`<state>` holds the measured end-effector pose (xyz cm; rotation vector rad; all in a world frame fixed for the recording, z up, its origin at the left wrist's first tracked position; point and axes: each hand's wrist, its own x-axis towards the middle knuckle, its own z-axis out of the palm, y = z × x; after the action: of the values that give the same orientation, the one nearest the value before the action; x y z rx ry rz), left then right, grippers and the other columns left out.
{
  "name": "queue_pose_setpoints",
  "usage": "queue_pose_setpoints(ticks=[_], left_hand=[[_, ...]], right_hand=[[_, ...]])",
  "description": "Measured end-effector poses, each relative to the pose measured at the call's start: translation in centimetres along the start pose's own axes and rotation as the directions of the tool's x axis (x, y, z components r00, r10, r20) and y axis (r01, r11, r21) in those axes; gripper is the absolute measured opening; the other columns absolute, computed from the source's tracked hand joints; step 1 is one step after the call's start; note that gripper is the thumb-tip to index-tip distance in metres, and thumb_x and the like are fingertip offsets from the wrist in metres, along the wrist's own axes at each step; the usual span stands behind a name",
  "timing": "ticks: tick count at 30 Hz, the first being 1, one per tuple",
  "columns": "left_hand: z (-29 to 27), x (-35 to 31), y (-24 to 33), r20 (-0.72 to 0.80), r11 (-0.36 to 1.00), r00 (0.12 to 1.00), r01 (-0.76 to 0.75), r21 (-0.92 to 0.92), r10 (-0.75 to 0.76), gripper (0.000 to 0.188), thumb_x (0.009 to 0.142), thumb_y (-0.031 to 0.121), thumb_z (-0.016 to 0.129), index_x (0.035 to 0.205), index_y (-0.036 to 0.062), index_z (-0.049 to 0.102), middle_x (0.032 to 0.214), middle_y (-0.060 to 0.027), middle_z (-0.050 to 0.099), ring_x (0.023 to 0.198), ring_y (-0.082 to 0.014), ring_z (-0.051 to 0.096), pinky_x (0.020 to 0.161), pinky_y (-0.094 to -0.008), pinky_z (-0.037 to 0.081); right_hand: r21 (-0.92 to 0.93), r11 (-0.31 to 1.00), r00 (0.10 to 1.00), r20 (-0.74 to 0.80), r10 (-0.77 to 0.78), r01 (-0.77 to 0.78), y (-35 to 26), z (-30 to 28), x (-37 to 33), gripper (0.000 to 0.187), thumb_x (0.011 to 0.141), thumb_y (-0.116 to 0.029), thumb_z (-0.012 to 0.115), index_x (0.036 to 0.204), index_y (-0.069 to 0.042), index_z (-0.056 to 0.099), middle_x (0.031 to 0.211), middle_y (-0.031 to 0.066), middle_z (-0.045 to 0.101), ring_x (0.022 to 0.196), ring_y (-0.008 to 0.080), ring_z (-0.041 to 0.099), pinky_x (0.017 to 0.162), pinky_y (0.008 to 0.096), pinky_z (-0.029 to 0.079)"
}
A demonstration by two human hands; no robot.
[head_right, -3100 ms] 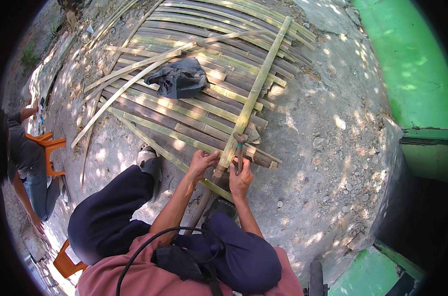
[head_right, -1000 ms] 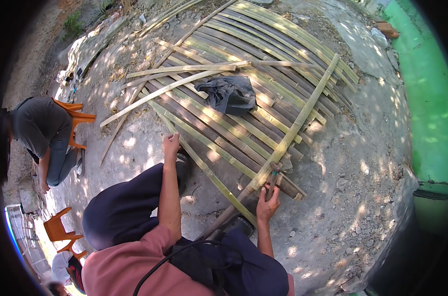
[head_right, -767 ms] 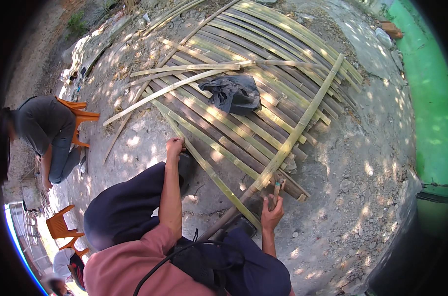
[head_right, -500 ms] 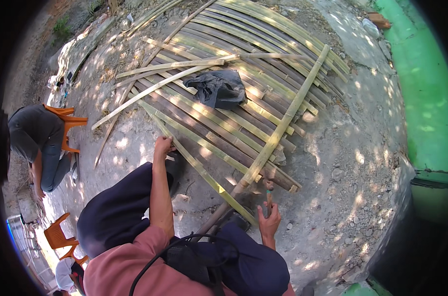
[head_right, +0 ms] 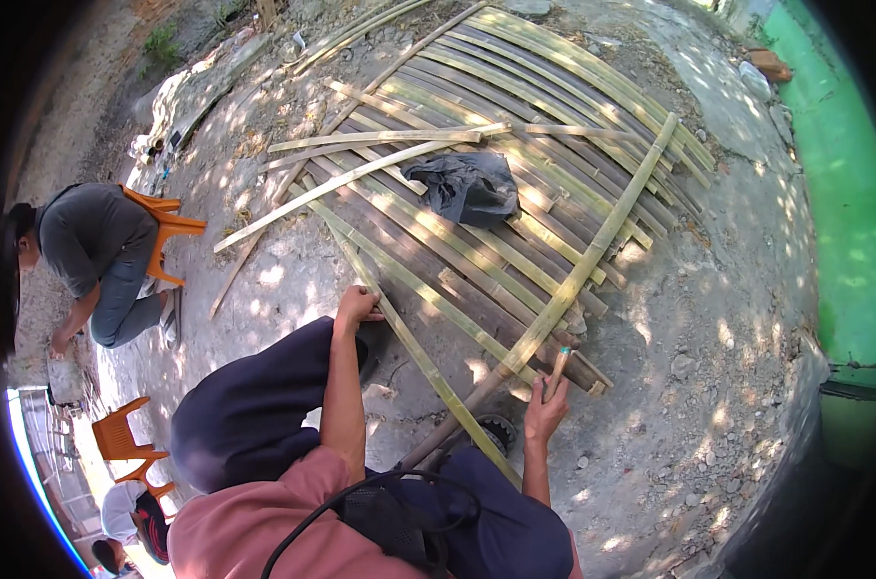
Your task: The person hammers small nails into overlapping bamboo strips to secure them together while working on the ground. They handle one nail at a time and use a hammer to drive it into the bamboo joints.
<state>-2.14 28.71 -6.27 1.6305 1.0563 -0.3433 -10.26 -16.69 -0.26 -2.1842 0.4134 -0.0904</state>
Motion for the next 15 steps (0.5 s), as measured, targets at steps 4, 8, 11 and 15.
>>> queue_pose_setpoints(ticks=[4, 8, 11, 15], left_hand=[[1.6, -0.4, 0.2, -0.03, 0.999, 0.999, -0.029, 0.021, 0.03, 0.023, 0.103, 0.005, 0.069, 0.114, -0.0147, 0.067, 0.093, -0.0204, 0.076, 0.071, -0.0284, 0.079, 0.059, -0.0384, 0.07], [1.4, -0.3, -0.9, -0.074, 0.992, 0.997, -0.029, -0.123, 0.02, 0.031, 0.103, 0.006, 0.067, 0.126, -0.0133, 0.062, 0.102, -0.0222, 0.075, 0.075, -0.0297, 0.079, 0.063, -0.0401, 0.071], [1.8, -0.4, -0.4, -0.017, 0.903, 1.0, -0.002, -0.431, -0.006, 0.04, 0.103, 0.013, 0.07, 0.134, -0.0099, 0.059, 0.109, -0.0224, 0.075, 0.076, -0.0307, 0.079, 0.06, -0.0386, 0.068], [5.5, -3.7, 2.9, 0.074, 0.698, 0.994, 0.109, -0.708, -0.079, 0.047, 0.099, 0.021, 0.079, 0.133, -0.0057, 0.06, 0.107, -0.0202, 0.076, 0.073, -0.0308, 0.077, 0.055, -0.035, 0.061]], right_hand=[[0.1, 0.994, 0.995, 0.093, 0.036, -0.045, 1.2, -0.9, -0.7, 0.03, 0.095, -0.017, 0.08, 0.11, -0.003, 0.058, 0.102, 0.0162, 0.078, 0.086, 0.028, 0.075, 0.08, 0.0429, 0.057], [0.139, 0.979, 0.936, 0.338, 0.092, -0.146, -0.8, -3.1, -3.1, 0.037, 0.09, -0.011, 0.085, 0.11, -0.003, 0.055, 0.094, 0.0128, 0.077, 0.084, 0.0171, 0.073, 0.076, 0.0348, 0.056], [0.106, 0.982, 0.865, 0.493, 0.087, -0.159, -1.4, -4.5, -3.6, 0.04, 0.088, -0.012, 0.087, 0.111, -0.003, 0.056, 0.089, 0.0113, 0.077, 0.079, 0.0153, 0.072, 0.073, 0.0338, 0.056], [-0.014, 0.986, 0.768, 0.626, 0.136, -0.164, -1.6, -7.5, -3.8, 0.039, 0.09, -0.019, 0.088, 0.11, -0.001, 0.06, 0.091, 0.0142, 0.079, 0.082, 0.0253, 0.078, 0.077, 0.04, 0.057]])
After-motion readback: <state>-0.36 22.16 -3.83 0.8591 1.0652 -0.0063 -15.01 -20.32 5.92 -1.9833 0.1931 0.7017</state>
